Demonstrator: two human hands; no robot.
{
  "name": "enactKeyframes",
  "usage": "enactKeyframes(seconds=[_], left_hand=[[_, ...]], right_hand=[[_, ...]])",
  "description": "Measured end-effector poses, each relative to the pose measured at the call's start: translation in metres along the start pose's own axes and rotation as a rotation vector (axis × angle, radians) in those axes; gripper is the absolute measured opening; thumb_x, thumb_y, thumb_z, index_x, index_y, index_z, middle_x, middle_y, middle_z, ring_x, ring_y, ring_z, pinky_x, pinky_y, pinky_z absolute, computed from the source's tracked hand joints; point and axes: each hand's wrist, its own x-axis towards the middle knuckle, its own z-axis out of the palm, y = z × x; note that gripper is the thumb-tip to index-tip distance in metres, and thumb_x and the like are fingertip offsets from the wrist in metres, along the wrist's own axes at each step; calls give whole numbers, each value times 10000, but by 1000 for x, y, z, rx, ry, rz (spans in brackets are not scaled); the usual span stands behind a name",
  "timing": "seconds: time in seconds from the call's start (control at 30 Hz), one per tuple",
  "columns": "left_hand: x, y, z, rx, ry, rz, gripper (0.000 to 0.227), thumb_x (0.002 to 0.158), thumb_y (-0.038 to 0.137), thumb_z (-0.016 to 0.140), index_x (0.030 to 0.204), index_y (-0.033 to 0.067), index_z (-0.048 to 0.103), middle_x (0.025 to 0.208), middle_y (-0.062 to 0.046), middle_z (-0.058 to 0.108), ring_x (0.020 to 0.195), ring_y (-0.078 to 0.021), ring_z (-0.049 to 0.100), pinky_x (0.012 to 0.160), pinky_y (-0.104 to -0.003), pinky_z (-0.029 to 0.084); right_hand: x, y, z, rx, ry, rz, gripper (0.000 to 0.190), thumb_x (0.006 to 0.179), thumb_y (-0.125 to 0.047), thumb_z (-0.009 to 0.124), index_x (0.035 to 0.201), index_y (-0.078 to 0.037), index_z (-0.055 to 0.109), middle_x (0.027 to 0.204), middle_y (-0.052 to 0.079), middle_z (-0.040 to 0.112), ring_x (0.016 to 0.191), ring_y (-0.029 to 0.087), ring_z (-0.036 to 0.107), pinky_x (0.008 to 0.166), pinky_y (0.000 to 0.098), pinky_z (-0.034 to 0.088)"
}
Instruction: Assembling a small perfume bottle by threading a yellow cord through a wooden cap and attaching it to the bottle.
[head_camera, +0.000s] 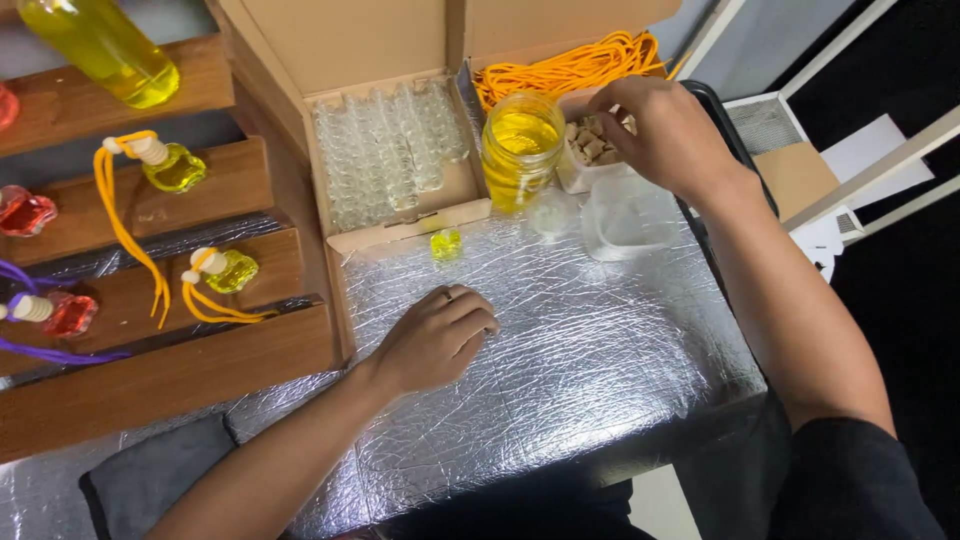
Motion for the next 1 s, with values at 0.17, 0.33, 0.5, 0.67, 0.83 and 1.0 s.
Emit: enactKeyframes(seconds=[0.17, 0.33, 0.5, 0.67, 0.83, 1.0], left_hand=[[3, 1, -2, -7, -8, 1, 147, 954, 12, 582, 1013, 46, 713, 995, -66, 702, 938, -228, 621, 854, -377, 483], [4, 0, -3, -33, 1, -3, 131, 948, 7, 595, 992, 52, 711, 972, -58, 700, 921, -221, 618, 853, -370, 470], [6, -1, -6, -70, -17, -38, 132, 934, -13, 604, 985, 56, 704, 981, -60, 691, 933, -231, 611, 871, -381, 478], [5, -1, -6, -73, -21, -47, 130, 943, 0, 602, 1000, 54, 705, 985, -63, 690, 929, -231, 612, 877, -385, 481], [5, 0, -7, -64, -20, -36, 136, 954, 4, 587, 1004, 49, 705, 998, -65, 690, 942, -241, 612, 869, -391, 479], [6, 1, -8, 17, 12, -37, 183, 945, 14, 523, 904, 97, 680, 879, -29, 649, 966, -202, 672, 835, -335, 545]], right_hand=[[20, 27, 16, -190, -241, 17, 169, 1033, -107, 633, 1141, -76, 758, 1030, 127, 722, 888, 358, 696, 651, 482, 548], [30, 29, 17, -227, -327, 22, 290, 1012, -92, 577, 1230, -176, 749, 953, 98, 641, 842, 380, 664, 573, 527, 524], [36, 21, 25, -203, -376, 80, 259, 1039, -257, 609, 1148, -49, 718, 949, 150, 681, 804, 373, 693, 606, 498, 533], [38, 14, 33, -278, -372, 76, 206, 1019, -214, 556, 1117, -116, 708, 881, 139, 705, 780, 377, 691, 576, 502, 524], [44, -8, 13, -316, -554, 200, 316, 1008, -263, 484, 1259, -231, 673, 955, 171, 754, 827, 410, 704, 672, 534, 557], [39, -12, 20, -493, -458, 63, 230, 880, -125, 754, 1105, -144, 797, 877, 106, 773, 808, 296, 770, 826, 450, 631]])
